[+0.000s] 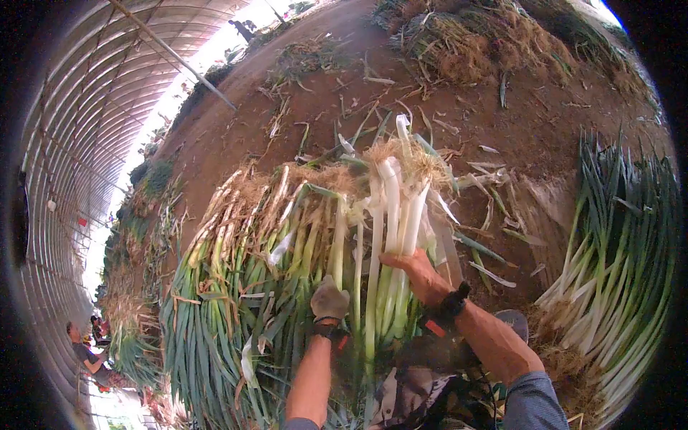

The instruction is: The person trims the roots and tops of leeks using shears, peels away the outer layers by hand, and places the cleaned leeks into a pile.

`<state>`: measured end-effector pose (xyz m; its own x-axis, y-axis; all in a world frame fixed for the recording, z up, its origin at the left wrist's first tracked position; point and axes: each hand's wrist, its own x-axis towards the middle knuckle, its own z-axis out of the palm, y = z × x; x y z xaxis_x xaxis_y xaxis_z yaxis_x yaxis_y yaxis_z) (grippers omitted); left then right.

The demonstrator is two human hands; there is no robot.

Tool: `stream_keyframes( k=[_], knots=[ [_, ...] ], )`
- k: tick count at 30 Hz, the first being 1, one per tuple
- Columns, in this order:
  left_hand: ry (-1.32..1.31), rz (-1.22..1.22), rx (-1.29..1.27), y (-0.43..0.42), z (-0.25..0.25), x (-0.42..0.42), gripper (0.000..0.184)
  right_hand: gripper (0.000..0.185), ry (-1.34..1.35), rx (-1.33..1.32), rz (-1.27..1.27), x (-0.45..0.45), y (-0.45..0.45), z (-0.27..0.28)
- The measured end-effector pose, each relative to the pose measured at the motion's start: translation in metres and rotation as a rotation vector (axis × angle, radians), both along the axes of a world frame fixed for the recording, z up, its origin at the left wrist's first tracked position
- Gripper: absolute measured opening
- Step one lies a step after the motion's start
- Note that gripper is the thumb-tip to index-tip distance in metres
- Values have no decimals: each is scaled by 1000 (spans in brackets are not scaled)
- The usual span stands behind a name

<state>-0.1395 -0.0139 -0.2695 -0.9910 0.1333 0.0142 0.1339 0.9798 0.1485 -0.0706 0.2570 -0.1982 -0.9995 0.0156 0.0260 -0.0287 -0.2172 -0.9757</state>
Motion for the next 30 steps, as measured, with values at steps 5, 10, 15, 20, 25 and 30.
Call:
stream_keyframes(
  k=[5, 10, 15, 20, 25, 30],
  knots=[
    [34, -95, 211, -10, 9, -2, 59, 44, -97, -60, -16, -1, -2, 0],
    [159, -183, 275, -5, 7, 7, 56, 43, -181, -168, 17, -4, 0, 4],
    [-79, -228, 60, -29, -12, 25, 34, 35, -150, -181, -2, -1, 1, 3],
    [-313, -110, -22, -25, 24, 43, 25, 30, -127, -55, -43, 0, 1, 9],
    [-113, -92, 148, -8, 10, 44, 36, 28, 32, 54, -47, 5, 0, 7],
    [-56, -143, -131, 13, 11, 49, 46, 37, -116, -114, -52, 2, -4, 13]
  ],
)
